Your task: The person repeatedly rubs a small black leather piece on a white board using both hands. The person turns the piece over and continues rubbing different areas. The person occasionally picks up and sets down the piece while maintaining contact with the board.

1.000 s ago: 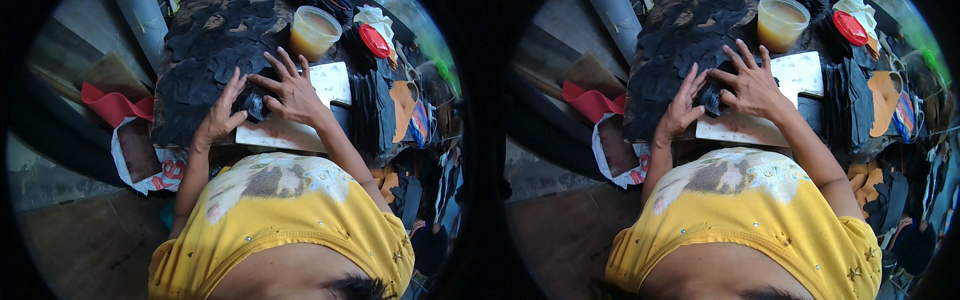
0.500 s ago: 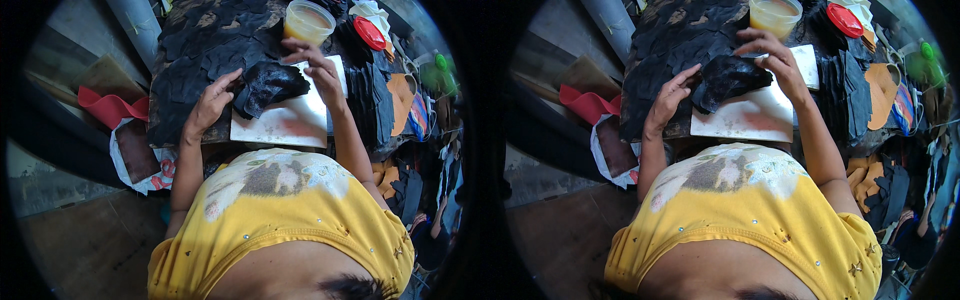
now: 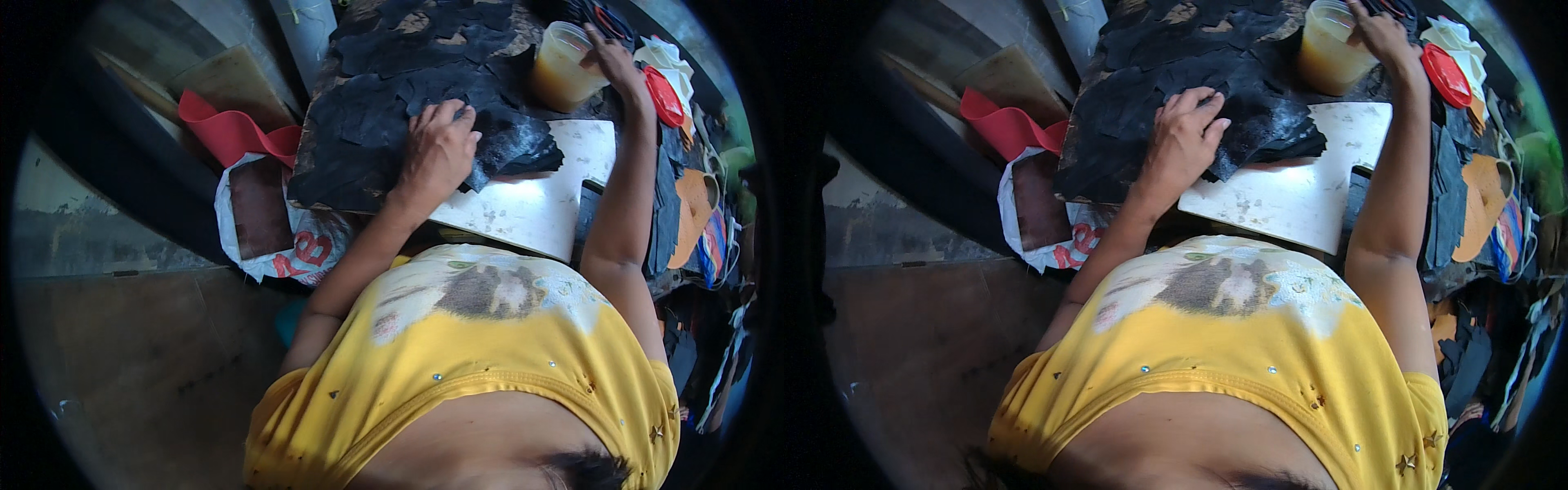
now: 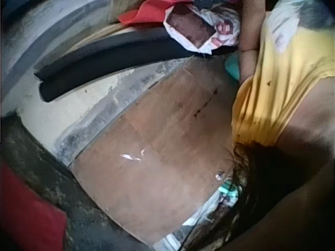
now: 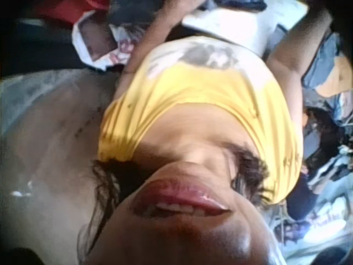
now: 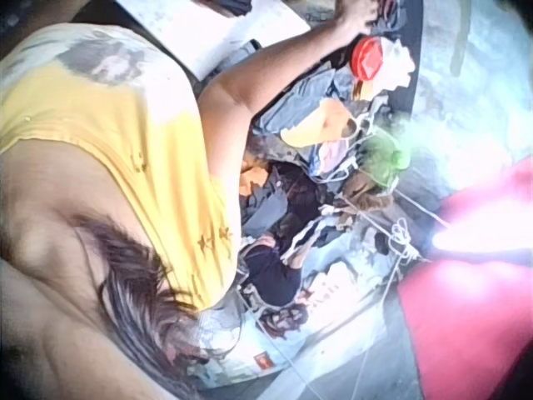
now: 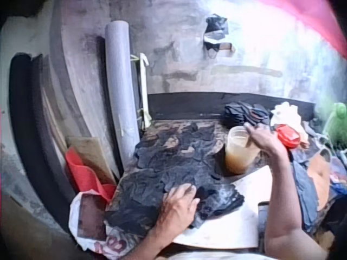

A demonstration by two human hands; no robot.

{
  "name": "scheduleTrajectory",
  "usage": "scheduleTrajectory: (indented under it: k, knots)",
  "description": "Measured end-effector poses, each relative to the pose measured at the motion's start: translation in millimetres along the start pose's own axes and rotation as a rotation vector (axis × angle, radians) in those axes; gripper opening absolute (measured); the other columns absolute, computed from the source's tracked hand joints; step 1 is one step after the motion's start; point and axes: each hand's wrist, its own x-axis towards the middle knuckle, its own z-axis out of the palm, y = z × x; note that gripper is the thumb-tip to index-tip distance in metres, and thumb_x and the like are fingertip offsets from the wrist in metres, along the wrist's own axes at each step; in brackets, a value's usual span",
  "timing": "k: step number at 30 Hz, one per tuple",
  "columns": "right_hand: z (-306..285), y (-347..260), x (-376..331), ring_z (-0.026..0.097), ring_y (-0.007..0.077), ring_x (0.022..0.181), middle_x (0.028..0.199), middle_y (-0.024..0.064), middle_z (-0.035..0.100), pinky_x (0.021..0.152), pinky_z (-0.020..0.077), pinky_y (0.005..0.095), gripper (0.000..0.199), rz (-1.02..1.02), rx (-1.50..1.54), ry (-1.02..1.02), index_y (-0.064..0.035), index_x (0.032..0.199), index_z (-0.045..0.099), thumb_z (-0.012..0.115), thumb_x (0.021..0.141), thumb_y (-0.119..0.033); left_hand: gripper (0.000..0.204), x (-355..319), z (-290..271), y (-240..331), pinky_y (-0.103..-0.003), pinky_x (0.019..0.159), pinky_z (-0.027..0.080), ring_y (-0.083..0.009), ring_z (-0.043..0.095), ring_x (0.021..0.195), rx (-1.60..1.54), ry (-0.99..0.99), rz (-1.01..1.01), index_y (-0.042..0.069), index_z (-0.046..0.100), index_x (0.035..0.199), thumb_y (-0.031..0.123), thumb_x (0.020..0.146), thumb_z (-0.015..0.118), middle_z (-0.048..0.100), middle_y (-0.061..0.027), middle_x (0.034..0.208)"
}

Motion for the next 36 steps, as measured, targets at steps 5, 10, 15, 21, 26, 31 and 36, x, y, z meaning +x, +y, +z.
scheduleTrajectory:
  k: [5,10,15,21,26,31,36]
  knots:
    - [-27.2,-19.1,-66.1,0.056,0.0339,0.111,0.118,0.0217,0.061,0.100,0.0422,0.0426,0.065,0.008,0.088,0.227,-0.0025,0.096,0.075,0.038,0.099,-0.056,0.019,5.8,-2.6,4.0,-0.036,0.084,0.050,-0.0250,0.065,0.094,-0.316,0.151,0.024,0.003,0.071,0.102,0.003,0.084,0.067,0.069,-0.0115,0.104]
    - [-7.7,-36.2,-132.1,0.055,0.0326,0.121,0.128,0.0208,0.060,0.100,0.0460,0.0399,0.042,-0.064,0.249,0.266,-0.0008,0.103,0.075,0.058,0.098,-0.040,0.017,-2.5,-45.4,-21.7,-0.018,0.062,0.046,-0.0043,0.057,0.071,-0.781,0.234,-0.351,0.004,0.065,0.107,0.004,0.090,0.067,0.066,-0.0020,0.088]
    - [11.9,-54.8,-182.5,0.051,0.0335,0.125,0.134,0.0182,0.053,0.104,0.0427,0.0381,0.030,-0.244,0.339,0.326,-0.0050,0.110,0.072,0.063,0.096,-0.030,0.017,-44.0,-89.9,-91.6,-0.017,0.058,0.042,-0.0019,0.055,0.069,-0.840,0.526,-0.557,0.002,0.060,0.112,0.005,0.095,0.058,0.066,-0.0030,0.088]
    - [52.1,-113.6,-234.8,0.012,0.0382,0.149,0.155,0.0166,0.033,0.119,0.0107,0.0539,0.037,-0.438,0.242,0.145,-0.0274,0.126,0.066,0.062,0.089,-0.020,0.035,-77.0,-85.0,-133.9,-0.034,0.087,0.050,-0.0284,0.064,0.098,0.066,0.336,-0.590,-0.006,0.061,0.118,-0.006,0.086,0.048,0.065,-0.0203,0.110]
    - [63.2,-127.1,-230.6,0.004,0.0371,0.151,0.159,0.0167,0.025,0.116,-0.0004,0.0619,0.048,-0.407,0.047,0.125,-0.0274,0.138,0.057,0.056,0.090,-0.032,0.038,-55.7,-77.2,-93.7,-0.041,0.102,0.044,-0.0362,0.055,0.119,0.332,0.308,-0.299,0.000,0.062,0.125,0.002,0.087,0.055,0.056,-0.0207,0.131]
    - [62.3,-136.3,-238.3,0.005,0.0368,0.151,0.159,0.0174,0.025,0.114,-0.0059,0.0650,0.049,-0.368,-0.219,0.153,-0.0177,0.137,0.058,0.050,0.092,-0.035,0.051,-38.8,-48.2,-21.0,-0.044,0.103,0.041,-0.0349,0.055,0.119,-0.267,-0.110,-0.023,0.004,0.063,0.126,0.023,0.081,0.077,0.057,-0.0172,0.131]
    - [62.4,-136.5,-250.8,0.008,0.0375,0.151,0.158,0.0183,0.028,0.113,-0.0073,0.0653,0.048,-0.445,-0.146,0.154,-0.0127,0.133,0.060,0.050,0.093,-0.037,0.059,-37.0,-21.3,5.2,-0.045,0.102,0.043,-0.0363,0.057,0.117,-0.117,-0.150,0.064,0.006,0.060,0.131,0.014,0.076,0.080,0.059,-0.0186,0.129]
